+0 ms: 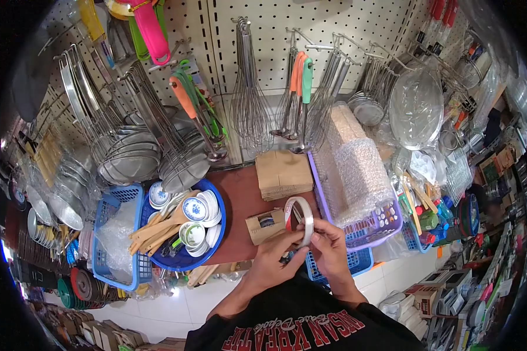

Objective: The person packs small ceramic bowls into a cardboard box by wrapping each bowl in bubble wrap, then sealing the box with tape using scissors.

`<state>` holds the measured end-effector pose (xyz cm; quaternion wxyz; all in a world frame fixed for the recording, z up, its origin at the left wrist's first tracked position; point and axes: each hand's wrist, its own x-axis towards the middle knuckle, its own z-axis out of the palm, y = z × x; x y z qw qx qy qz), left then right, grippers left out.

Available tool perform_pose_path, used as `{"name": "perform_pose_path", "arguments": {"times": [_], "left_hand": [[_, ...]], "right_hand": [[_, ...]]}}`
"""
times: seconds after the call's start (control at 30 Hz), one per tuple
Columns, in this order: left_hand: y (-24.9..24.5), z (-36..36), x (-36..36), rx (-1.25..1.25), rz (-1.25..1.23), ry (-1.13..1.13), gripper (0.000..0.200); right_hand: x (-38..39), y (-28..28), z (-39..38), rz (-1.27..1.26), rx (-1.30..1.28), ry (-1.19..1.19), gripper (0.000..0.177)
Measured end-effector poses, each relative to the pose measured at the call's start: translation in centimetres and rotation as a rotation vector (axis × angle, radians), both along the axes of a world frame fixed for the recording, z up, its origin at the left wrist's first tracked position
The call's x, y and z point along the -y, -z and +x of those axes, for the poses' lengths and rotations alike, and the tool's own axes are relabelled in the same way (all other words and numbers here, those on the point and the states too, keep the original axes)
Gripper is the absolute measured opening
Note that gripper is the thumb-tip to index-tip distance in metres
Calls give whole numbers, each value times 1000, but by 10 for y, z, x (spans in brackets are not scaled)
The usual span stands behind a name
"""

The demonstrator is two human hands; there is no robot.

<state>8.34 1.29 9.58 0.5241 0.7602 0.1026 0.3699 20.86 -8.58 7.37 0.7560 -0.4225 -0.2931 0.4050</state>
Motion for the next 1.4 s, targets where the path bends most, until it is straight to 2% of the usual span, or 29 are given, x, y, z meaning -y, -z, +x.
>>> {"name": "perform_pose_path", "arguments": {"times": [0.13, 0.23, 0.33, 0.43, 0.53, 0.63, 0.73, 0.83, 0.93, 1.03, 1.13, 1.33, 1.4], "left_hand": [[-4, -5, 1, -49, -54, 1, 32], [4, -4, 2, 59, -202, 12, 31], [-7, -8, 4, 24, -264, -1, 28], [-7, -11, 4, 4, -192, -7, 27], [-4, -11, 8, 26, -269, 10, 23], [1, -12, 10, 7, -257, 5, 19], [3, -13, 6, 41, -102, -22, 15], [6, -14, 6, 82, -244, 17, 12], [12, -15, 8, 46, -229, -8, 9], [17, -14, 13, 60, -95, -32, 9], [15, -11, 7, 77, 196, 8, 11], [20, -16, 16, 74, 108, -13, 17], [18, -15, 14, 72, 151, -18, 18]], "right_hand": [[-4, -18, -6, 40, -7, -32, 38], [-4, -15, -7, 67, 105, -37, 40], [-3, -11, -13, 79, 72, -27, 42], [-2, -9, -13, 52, 133, -2, 43], [0, -16, -16, 46, 68, -16, 42], [0, -10, -16, 87, 185, 27, 40], [0, -11, -16, 138, 290, 20, 37], [2, -12, -17, 73, 398, -28, 36], [2, -22, -23, 74, 329, 22, 34], [5, -20, -23, 50, 295, 17, 34], [6, -25, -21, 64, 345, -29, 32], [8, -22, -23, 102, 364, -71, 31], [8, -21, -22, 84, 391, -64, 31]]}}
